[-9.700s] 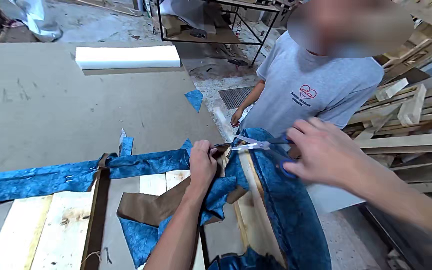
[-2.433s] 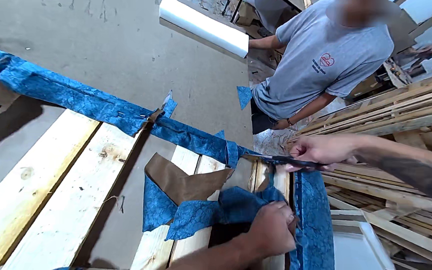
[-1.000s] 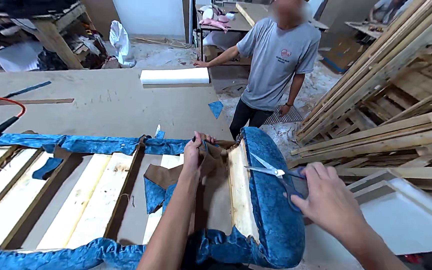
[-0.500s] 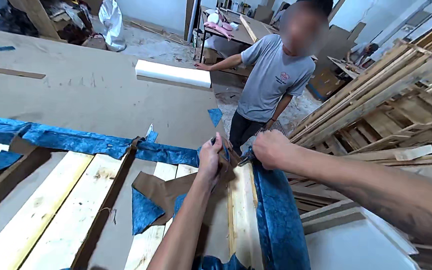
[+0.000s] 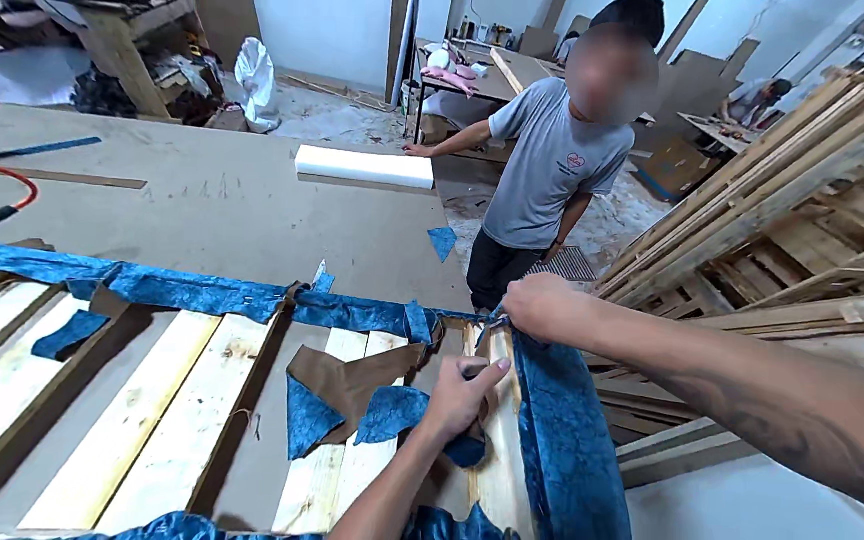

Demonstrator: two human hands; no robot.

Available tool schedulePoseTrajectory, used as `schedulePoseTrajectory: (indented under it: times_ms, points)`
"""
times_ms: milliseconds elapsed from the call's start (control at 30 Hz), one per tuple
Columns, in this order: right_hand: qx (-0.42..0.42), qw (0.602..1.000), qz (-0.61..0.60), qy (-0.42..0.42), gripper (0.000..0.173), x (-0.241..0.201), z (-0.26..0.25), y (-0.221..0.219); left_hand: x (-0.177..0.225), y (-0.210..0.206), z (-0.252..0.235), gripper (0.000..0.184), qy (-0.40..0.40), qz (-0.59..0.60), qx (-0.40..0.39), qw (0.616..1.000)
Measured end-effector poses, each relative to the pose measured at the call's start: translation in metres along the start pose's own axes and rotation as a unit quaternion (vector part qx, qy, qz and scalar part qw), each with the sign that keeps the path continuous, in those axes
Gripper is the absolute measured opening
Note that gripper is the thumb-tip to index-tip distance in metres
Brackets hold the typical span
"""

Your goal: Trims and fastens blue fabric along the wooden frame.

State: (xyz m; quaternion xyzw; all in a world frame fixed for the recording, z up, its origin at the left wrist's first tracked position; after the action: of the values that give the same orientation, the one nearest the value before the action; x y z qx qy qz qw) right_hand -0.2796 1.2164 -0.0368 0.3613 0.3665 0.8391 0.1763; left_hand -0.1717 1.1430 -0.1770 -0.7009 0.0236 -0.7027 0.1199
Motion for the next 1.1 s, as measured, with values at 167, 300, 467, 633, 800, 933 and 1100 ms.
schedulePoseTrajectory:
  times_ms: [167,300,467,633,800,933,1100]
  points:
    - [-0.01,0.999,0.017,0.032,0.007,0.003,-0.008,0.006,-0.002,-0.021,0.005,0.047,-0.028,-0.059,-0.04,0.997]
    - [-0.023,0.996,0.052,0.065,0.015,0.014,-0.008,0.008,-0.004,-0.011,0.011,0.034,0.033,0.108,0.048,0.992]
    - [0.0,0.994,0.08,0.079,0.015,0.013,-0.019,0.008,-0.006,-0.027,0.011,0.04,0.01,0.058,0.029,0.998]
    - [0.038,0.991,0.104,0.08,0.028,0.031,-0.033,0.006,-0.011,-0.01,0.011,0.03,0.076,0.15,0.084,0.982]
    - [0.05,0.982,0.158,0.094,0.023,0.024,-0.035,0.005,-0.007,0.012,-0.001,0.031,0.071,0.206,0.151,0.964]
    - [0.021,0.981,0.156,0.114,0.02,0.026,-0.035,0.012,-0.024,0.048,-0.029,0.039,0.072,0.29,0.223,0.928]
    - [0.024,0.979,0.157,0.13,0.015,0.022,-0.033,0.011,-0.025,0.058,-0.046,0.041,0.082,0.398,0.233,0.884]
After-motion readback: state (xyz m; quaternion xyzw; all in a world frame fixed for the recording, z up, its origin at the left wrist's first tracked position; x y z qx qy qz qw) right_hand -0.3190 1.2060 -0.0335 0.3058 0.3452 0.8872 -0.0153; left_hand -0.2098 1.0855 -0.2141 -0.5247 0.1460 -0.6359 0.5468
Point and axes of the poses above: each hand's wrist, its own z-axis away from the middle knuckle, its own y-axis out of the back of the hand, x = y × z, the point moved 3 cm from there along -z, towards the middle knuckle, and after that the axes turned 8 degrees about x, right-handed, at the moved point
